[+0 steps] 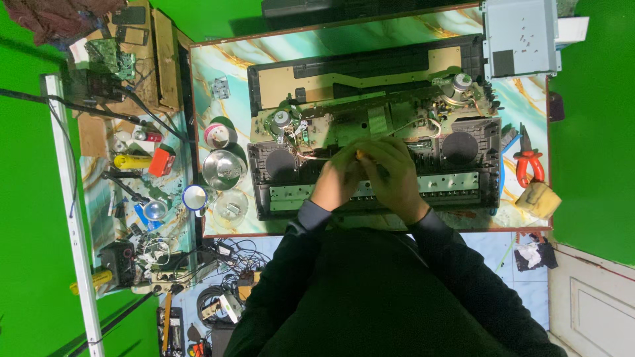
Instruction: The person uses a screwdriver to remove screws from the internal components of a disassembled stereo receiver. They place the removed screws into a small metal bowl on the workbench. The person continues to unscrew and remove parts from the device's chassis.
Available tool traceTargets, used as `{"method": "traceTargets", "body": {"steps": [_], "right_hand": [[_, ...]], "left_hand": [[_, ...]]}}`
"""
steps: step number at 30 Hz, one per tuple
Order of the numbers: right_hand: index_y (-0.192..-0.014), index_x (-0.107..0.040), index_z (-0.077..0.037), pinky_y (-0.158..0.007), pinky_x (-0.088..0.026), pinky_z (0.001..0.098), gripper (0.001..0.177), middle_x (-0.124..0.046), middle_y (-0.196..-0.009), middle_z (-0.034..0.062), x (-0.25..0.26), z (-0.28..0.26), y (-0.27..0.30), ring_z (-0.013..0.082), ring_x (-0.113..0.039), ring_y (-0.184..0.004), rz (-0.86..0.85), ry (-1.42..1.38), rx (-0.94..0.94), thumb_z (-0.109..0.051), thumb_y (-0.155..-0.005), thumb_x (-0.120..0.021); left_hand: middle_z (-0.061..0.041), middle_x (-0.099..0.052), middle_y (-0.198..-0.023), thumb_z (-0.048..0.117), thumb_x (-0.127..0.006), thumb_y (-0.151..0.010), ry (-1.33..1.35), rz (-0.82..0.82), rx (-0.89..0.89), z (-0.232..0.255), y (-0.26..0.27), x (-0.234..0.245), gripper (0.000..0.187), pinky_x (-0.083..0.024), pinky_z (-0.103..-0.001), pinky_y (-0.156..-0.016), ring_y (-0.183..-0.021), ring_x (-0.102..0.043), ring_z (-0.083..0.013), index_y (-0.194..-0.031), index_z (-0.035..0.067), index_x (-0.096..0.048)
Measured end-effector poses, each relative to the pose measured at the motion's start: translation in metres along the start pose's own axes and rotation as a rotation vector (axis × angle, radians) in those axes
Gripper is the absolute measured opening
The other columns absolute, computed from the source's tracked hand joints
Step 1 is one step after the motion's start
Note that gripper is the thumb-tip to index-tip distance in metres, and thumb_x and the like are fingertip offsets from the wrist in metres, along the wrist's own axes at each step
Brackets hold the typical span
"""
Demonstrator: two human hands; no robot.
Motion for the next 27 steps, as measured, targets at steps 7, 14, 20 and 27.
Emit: {"method": "traceTargets", "body": {"steps": [7, 14, 20, 27], "right_hand": [[-0.116, -0.073, -0.003, -0.092, -0.055, 0.0394, 0.024, -0.069, -0.111, 0.0148, -0.004, 0.000, 0.001, 0.0287, -0.065, -0.109, -0.035, -0.012, -0.015, -0.002, -0.092, -0.074], [-0.116, -0.069, -0.003, -0.089, -0.058, 0.0335, 0.018, -0.070, -0.117, 0.0122, -0.007, 0.012, -0.011, 0.0234, -0.071, -0.103, -0.048, -0.218, -0.106, -0.009, -0.099, -0.072], [-0.110, -0.074, -0.004, -0.078, -0.057, 0.0336, 0.015, -0.066, -0.112, 0.0168, -0.006, 0.016, -0.024, 0.0282, -0.069, -0.098, -0.116, -0.094, -0.107, -0.010, -0.096, -0.075], [-0.115, -0.072, -0.004, -0.087, -0.057, 0.0349, 0.013, -0.069, -0.117, 0.0127, 0.000, 0.017, -0.028, 0.0271, -0.070, -0.107, -0.022, -0.133, -0.045, -0.012, -0.104, -0.073]], "left_hand": [[-0.017, -0.072, -0.102, 0.007, -0.075, -0.081, -0.100, 0.056, 0.080, -0.003, -0.007, 0.002, 0.034, -0.059, -0.039, -0.077, -0.090, -0.073, -0.0344, -0.114, 0.005, -0.067], [-0.018, -0.071, -0.101, 0.001, -0.068, -0.086, -0.080, -0.056, -0.031, -0.011, -0.021, 0.010, 0.049, -0.058, -0.038, -0.075, -0.085, -0.071, -0.0332, -0.134, 0.004, -0.061], [-0.016, -0.077, -0.103, 0.005, -0.078, -0.083, -0.262, 0.079, -0.126, -0.007, -0.038, 0.010, 0.038, -0.061, -0.035, -0.075, -0.087, -0.077, -0.0291, -0.120, 0.010, -0.070], [-0.015, -0.073, -0.114, 0.009, -0.071, -0.097, -0.004, -0.053, -0.050, -0.020, -0.033, 0.008, 0.033, -0.064, -0.034, -0.081, -0.098, -0.076, -0.0297, -0.130, 0.005, -0.064]]}}
Point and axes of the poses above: each hand's wrist, its own y-axis away from the middle knuckle, its own x-axis out of the back of the hand, z = x × y, the point moved 2 cm from there along -y, towards the middle knuckle
